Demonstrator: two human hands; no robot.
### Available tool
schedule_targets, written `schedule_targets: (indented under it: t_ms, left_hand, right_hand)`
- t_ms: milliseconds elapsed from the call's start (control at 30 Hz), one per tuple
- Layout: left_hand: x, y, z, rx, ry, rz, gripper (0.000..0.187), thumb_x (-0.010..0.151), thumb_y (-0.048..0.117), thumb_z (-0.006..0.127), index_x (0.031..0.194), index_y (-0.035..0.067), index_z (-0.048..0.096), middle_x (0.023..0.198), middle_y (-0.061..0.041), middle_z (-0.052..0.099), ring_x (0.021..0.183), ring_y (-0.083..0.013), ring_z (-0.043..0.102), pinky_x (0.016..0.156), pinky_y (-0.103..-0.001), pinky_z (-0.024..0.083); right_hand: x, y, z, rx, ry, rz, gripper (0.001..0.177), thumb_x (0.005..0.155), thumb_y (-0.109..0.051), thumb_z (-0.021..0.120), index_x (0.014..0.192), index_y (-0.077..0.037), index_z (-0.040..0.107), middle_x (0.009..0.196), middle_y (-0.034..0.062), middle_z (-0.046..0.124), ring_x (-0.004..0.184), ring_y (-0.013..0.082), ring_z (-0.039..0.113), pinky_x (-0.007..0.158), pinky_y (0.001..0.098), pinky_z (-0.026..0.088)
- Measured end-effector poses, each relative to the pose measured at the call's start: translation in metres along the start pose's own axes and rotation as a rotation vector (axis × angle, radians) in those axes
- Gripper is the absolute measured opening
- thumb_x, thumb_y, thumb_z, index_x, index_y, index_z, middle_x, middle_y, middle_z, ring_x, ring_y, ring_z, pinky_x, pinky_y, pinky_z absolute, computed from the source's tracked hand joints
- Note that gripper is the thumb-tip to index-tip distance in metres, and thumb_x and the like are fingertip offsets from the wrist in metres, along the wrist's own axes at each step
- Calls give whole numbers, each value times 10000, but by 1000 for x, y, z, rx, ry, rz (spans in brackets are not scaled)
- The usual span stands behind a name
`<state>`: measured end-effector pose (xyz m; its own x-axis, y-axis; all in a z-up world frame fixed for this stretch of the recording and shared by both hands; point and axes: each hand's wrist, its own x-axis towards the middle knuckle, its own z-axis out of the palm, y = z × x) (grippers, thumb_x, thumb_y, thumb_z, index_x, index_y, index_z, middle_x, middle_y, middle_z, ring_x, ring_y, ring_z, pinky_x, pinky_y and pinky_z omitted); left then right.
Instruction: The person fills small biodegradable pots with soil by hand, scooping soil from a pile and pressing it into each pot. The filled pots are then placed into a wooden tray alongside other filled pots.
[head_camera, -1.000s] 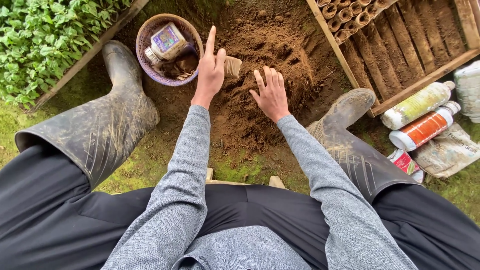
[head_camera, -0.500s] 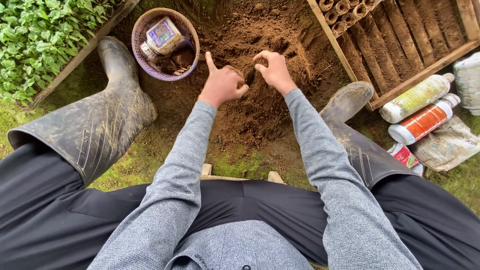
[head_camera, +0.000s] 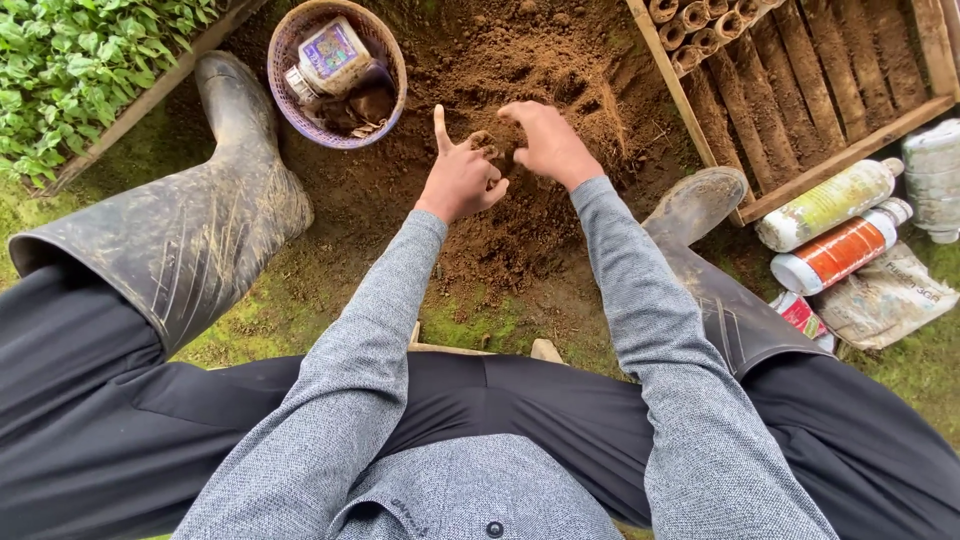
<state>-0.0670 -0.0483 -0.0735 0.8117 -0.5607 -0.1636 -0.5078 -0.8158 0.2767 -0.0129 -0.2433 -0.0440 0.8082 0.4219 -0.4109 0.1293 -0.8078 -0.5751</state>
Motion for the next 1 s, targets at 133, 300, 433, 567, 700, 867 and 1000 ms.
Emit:
schedule_targets:
  t_ms: [133, 300, 433, 567, 700, 867, 1000]
  left_hand:
    - [-9, -4, -5, 7, 27, -27, 259, 953, 389, 579, 852, 299, 800, 897, 28, 796, 1171, -187, 668, 1141, -757, -173]
    - [-17, -21, 22, 20, 116, -50, 255, 886, 424, 629, 750, 274, 783, 849, 37, 744, 1085, -178, 640, 1128, -810, -110]
    - [-11, -16, 24, -1, 73, -56, 243, 894, 394, 624, 763, 277, 792, 823, 36, 745, 1047, -177, 655, 1133, -797, -140]
    - [1, -14, 36, -53, 71, -65, 209, 893, 396, 639, 823, 291, 807, 959, 52, 766, 1126, -178, 640, 1122, -789, -167]
    - [4, -12, 41, -78, 43, -73, 198, 879, 414, 639, 856, 311, 807, 1078, 43, 783, 1242, -178, 613, 1125, -769, -198]
    - [3, -1, 16, -76, 11, -102, 222, 910, 423, 626, 861, 297, 802, 1000, 44, 793, 1237, -183, 629, 1123, -751, -211]
    - [-13, 0, -7, -71, -23, -139, 254, 937, 412, 609, 907, 267, 816, 864, 4, 792, 1129, -209, 694, 1136, -738, -204]
  right_hand:
    - [-15, -24, 21, -250, -14, 21, 871, 789, -186, 873, 1546, -162, 442, 1522, 244, 413, 1407, 434, 385, 1096, 577, 462]
    - [16, 30, 89, -590, 377, -254, 454, 794, -137, 884, 1202, -136, 687, 1256, 129, 559, 1218, 280, 516, 1032, 372, 469]
    - [11, 28, 66, -131, 378, -191, 275, 876, 62, 707, 1118, -60, 657, 1105, 100, 585, 1100, 288, 587, 985, 366, 521]
    - [5, 7, 28, 244, 231, -119, 329, 870, -28, 785, 1163, -152, 703, 1087, 64, 710, 1067, 282, 684, 926, 410, 553]
    - [-8, -27, -3, 308, 12, -103, 571, 856, 79, 713, 1384, -100, 590, 1150, 188, 726, 1112, 385, 681, 942, 461, 581]
    - [-16, -56, -14, 145, -28, -134, 600, 854, 178, 557, 1396, -80, 572, 1130, 197, 734, 1098, 379, 690, 952, 492, 580]
    - [11, -9, 19, -73, 93, -195, 563, 900, 8, 662, 1447, -71, 552, 1325, 150, 631, 1256, 315, 570, 1068, 439, 488]
